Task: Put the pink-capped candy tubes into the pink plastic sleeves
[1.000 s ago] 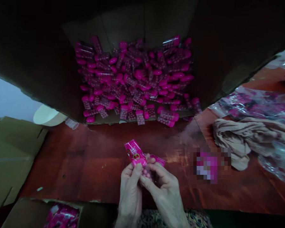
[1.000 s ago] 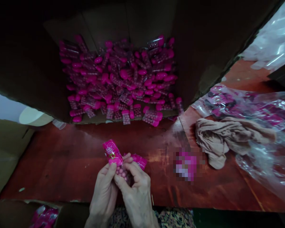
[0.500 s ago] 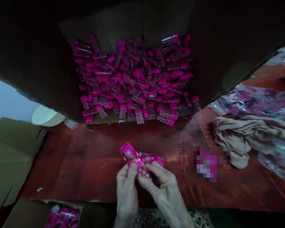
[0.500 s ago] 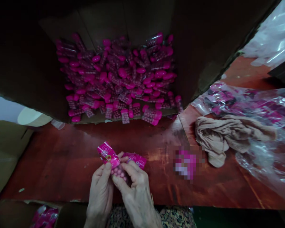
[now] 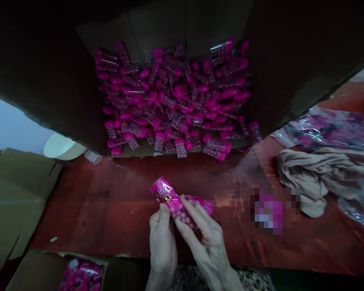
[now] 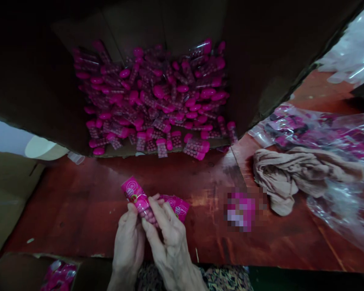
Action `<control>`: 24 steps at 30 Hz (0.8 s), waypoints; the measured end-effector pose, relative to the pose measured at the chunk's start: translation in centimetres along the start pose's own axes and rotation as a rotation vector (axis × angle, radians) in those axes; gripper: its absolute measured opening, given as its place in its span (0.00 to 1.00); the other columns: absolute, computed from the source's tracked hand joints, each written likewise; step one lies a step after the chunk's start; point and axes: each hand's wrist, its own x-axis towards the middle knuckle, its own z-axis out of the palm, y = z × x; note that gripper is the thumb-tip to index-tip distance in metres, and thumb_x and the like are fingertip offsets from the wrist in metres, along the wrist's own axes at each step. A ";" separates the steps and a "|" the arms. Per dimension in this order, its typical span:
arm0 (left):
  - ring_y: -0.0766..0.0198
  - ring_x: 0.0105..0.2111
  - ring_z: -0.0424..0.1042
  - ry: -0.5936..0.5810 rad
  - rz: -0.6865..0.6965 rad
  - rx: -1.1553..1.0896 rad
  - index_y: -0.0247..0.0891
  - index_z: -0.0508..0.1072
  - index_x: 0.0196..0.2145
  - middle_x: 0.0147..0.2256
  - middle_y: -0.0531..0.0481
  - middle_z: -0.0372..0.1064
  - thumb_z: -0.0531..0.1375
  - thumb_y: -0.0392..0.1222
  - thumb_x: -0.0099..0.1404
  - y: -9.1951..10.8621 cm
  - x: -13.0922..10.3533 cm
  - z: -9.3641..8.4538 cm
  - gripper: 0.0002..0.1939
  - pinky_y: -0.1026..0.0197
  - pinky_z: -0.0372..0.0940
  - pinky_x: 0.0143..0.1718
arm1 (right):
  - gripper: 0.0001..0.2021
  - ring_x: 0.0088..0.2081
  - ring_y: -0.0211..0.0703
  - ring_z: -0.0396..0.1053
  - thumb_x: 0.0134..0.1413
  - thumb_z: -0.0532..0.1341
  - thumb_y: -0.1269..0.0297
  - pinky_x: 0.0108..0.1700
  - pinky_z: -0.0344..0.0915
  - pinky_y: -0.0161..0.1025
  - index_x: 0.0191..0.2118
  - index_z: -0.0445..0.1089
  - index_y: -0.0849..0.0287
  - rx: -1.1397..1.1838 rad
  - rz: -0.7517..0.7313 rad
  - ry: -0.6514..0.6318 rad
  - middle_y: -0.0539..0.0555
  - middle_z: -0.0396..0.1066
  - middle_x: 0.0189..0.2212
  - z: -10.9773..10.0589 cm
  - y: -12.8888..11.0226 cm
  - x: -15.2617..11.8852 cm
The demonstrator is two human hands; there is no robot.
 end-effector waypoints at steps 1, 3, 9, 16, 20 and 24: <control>0.53 0.39 0.71 0.004 0.006 0.013 0.33 0.76 0.30 0.29 0.43 0.74 0.61 0.55 0.51 0.0 0.0 0.0 0.20 0.53 0.62 0.45 | 0.20 0.50 0.48 0.66 0.54 0.57 0.69 0.52 0.64 0.44 0.54 0.64 0.56 0.035 0.031 0.023 0.56 0.70 0.47 0.1 0.1 0.0; 0.52 0.39 0.70 -0.013 0.041 0.005 0.33 0.76 0.32 0.30 0.43 0.74 0.60 0.57 0.51 0.2 0.2 0.0 0.22 0.53 0.62 0.44 | 0.19 0.47 0.48 0.68 0.53 0.59 0.67 0.50 0.66 0.44 0.52 0.66 0.56 0.110 0.119 0.058 0.56 0.70 0.47 0.1 0.3 0.0; 0.63 0.31 0.71 -0.177 0.117 0.042 0.34 0.76 0.32 0.28 0.49 0.74 0.65 0.42 0.50 1.8 1.2 0.4 0.12 0.62 0.63 0.39 | 0.18 0.41 0.46 0.72 0.52 0.60 0.63 0.42 0.70 0.40 0.49 0.66 0.60 0.226 0.331 0.018 0.58 0.73 0.43 0.6 0.9 -0.2; 0.63 0.29 0.71 -0.172 -0.045 -0.114 0.34 0.76 0.30 0.29 0.46 0.74 0.65 0.41 0.51 1.8 1.5 0.4 0.08 0.58 0.64 0.38 | 0.10 0.32 0.42 0.72 0.50 0.61 0.63 0.37 0.69 0.36 0.39 0.71 0.59 0.130 0.275 0.041 0.54 0.74 0.32 0.5 0.5 0.4; 0.62 0.28 0.70 -0.270 -0.200 -0.183 0.34 0.76 0.31 0.39 0.40 0.74 0.66 0.46 0.49 1.2 1.1 0.2 0.14 0.57 0.65 0.34 | 0.06 0.31 0.41 0.70 0.50 0.61 0.64 0.36 0.68 0.35 0.35 0.72 0.58 0.134 0.214 0.078 0.52 0.73 0.30 -0.3 -0.1 0.5; 0.60 0.31 0.71 -0.331 -0.213 -0.169 0.33 0.76 0.33 0.46 0.38 0.70 0.65 0.49 0.49 0.9 1.0 0.0 0.18 0.57 0.66 0.34 | 0.07 0.33 0.42 0.70 0.50 0.61 0.62 0.37 0.67 0.35 0.35 0.73 0.57 0.273 0.308 -0.020 0.52 0.73 0.31 -0.9 -0.4 0.6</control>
